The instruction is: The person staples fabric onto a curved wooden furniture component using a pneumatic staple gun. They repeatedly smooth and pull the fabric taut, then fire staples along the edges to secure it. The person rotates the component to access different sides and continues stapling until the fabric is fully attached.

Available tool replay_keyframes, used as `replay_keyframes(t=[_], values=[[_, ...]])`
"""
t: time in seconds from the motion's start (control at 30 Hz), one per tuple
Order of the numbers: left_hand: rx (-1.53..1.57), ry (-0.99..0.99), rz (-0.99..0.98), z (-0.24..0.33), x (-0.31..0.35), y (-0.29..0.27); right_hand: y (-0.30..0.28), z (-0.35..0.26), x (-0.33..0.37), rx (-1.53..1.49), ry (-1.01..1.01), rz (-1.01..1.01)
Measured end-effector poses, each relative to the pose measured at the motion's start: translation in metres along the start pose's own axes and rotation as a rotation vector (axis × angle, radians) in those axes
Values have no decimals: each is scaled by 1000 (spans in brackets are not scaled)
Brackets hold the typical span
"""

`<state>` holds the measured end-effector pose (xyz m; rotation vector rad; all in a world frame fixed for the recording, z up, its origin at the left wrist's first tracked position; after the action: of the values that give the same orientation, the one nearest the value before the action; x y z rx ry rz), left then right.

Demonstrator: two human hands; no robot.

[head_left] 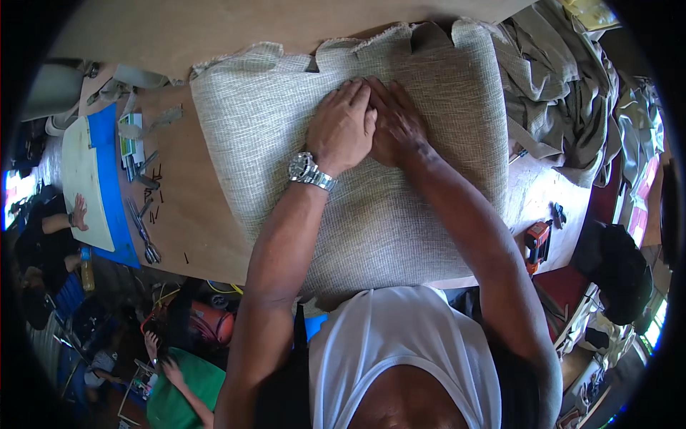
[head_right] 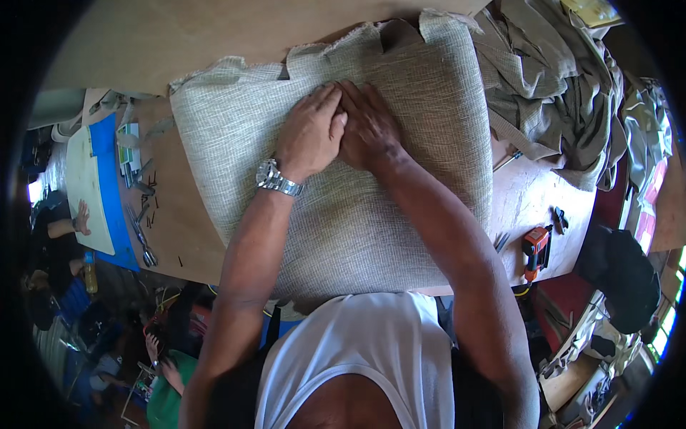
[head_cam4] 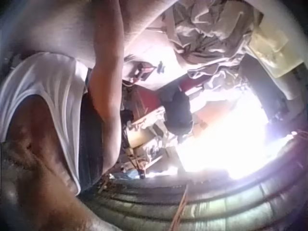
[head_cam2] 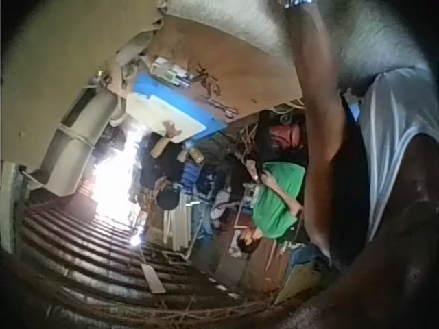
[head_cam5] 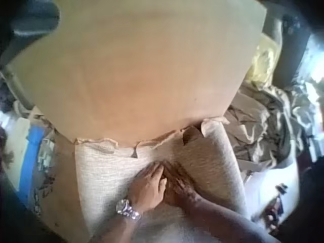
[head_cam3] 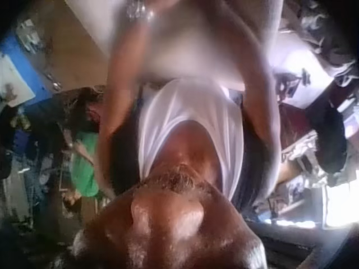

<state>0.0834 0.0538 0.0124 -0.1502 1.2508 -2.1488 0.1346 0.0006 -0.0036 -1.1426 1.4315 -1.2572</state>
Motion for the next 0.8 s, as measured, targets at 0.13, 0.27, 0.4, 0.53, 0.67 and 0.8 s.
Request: replay_keyframes(t=[0.13,0.27,0.4,0.53,0.67,0.8], values=[[-126,-102,204,-17,-16,-62,9,-17,-7,-11,-4,55],[-551,-350,58,-57,-29,-84,7,-18,-12,-88,9,110],[-553,-386,-38,-63,-53,-72,1,-25,-16,-101,-2,134],[-416,77,-37,-19,-25,-49,4,-26,-16,-108,-13,138],[-380,244,9,-12,-6,-48,19,-18,-18,-449,86,34],[-327,71,37,-28,-25,-58,0,-22,-14,-273,23,264]])
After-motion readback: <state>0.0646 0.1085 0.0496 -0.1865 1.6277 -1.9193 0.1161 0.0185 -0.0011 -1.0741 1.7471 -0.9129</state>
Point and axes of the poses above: each hand's wrist, its own x-axis away from the middle knuckle, its own y-axis out of the palm, z = x × y, the point moved 10 cm from there along -x, towards the middle knuckle, and after that the axes turned 6 degrees about z, right-handed, at the moved point
